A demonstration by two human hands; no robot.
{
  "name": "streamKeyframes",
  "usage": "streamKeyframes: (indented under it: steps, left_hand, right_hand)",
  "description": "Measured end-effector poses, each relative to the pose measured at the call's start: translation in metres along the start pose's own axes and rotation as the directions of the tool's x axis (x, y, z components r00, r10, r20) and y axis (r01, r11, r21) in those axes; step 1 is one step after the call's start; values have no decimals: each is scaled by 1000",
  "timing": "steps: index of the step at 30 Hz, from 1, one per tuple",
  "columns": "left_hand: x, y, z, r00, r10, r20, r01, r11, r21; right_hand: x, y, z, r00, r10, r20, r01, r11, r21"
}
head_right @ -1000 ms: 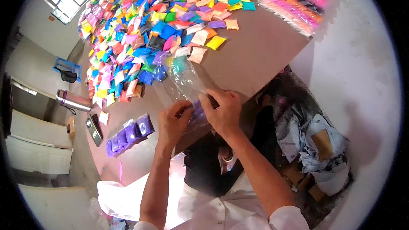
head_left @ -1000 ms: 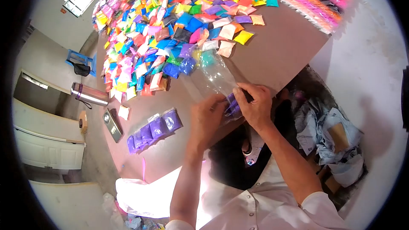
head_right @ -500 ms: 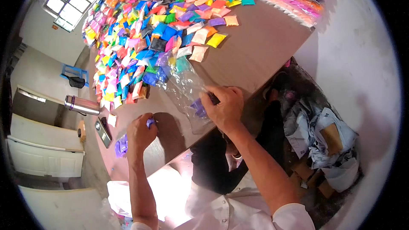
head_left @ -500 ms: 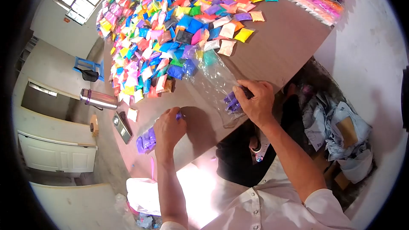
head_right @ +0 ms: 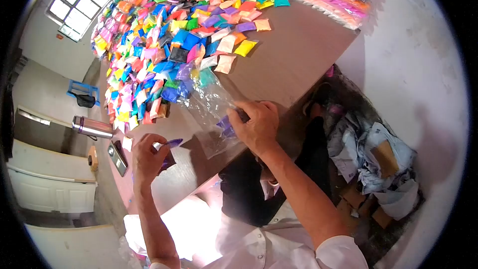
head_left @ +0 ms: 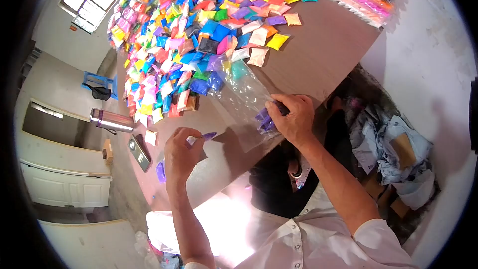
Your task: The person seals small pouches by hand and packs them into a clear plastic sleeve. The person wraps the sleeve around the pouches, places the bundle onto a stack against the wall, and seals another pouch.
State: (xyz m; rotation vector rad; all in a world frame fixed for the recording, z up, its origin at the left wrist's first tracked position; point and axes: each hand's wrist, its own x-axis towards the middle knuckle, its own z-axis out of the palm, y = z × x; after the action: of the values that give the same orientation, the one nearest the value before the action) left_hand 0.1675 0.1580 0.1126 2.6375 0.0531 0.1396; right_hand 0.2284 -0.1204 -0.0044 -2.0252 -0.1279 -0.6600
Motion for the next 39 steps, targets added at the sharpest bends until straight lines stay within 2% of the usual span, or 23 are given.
streamKeyframes:
  steps: [4, 6, 7, 9, 11, 13, 15, 17, 18, 25, 28, 30, 34, 36, 38, 39]
  left_hand:
    - [5, 14, 3, 997, -76, -11, 75, 991, -114]
    - [13, 12, 22, 994, -49, -99, 2, 903, -430]
    - [17, 13, 33, 994, -50, -99, 2, 901, -433]
    - [24, 16, 56, 994, -107, -24, 73, 807, -586]
    - [31, 13, 78, 996, -78, -37, 42, 818, -574]
    - [35, 15, 95, 996, 30, -83, -70, 841, -537]
    - [35, 19, 107, 997, -10, -71, -31, 831, -555]
    - [37, 21, 120, 995, 51, -83, -89, 819, -567]
    - [36, 32, 118, 1000, -7, -20, -8, 766, -643]
    - [39, 30, 130, 999, 49, -14, -46, 750, -660]
    - [40, 27, 130, 998, 67, -22, -63, 717, -694]
    - [40, 30, 128, 999, -7, 38, 30, 750, -660]
    - [39, 36, 125, 1000, 0, 13, 7, 821, -571]
    - [38, 35, 124, 987, 119, -112, -159, 854, -495]
    - [38, 31, 127, 984, 135, -113, -171, 877, -448]
    - [37, 31, 126, 983, 149, -107, -180, 896, -405]
  right_hand:
    - [1, -1, 2, 1000, -5, -2, 5, 1000, -7]
    - [2, -1, 2, 1000, -11, 3, 11, 1000, -13]
    - [2, 0, 2, 1000, -15, 7, 15, 1000, -19]
    - [2, -2, 0, 1000, -17, 6, 17, 1000, -23]
    - [2, -3, -1, 1000, -17, 5, 17, 999, -28]
    - [2, -3, -1, 1000, -1, 17, 2, 1000, -23]
    - [2, -3, 0, 1000, -3, 20, 4, 1000, -25]
    - [2, -3, -1, 1000, -4, 25, 5, 1000, -26]
    - [2, -3, -2, 999, -2, 51, 3, 1000, -26]
    - [7, -4, -6, 985, -72, 157, 80, 996, -43]
    - [7, -3, -1, 988, -96, 117, 99, 995, -27]
    - [7, -4, -3, 988, -89, 128, 93, 995, -22]
    - [6, -4, -2, 993, -62, 96, 61, 998, 9]
    - [5, 0, 1, 993, -83, 82, 84, 996, -8]
    - [6, 2, 1, 992, -108, 64, 109, 994, -17]
    - [7, 1, 0, 993, -72, 96, 71, 997, 16]
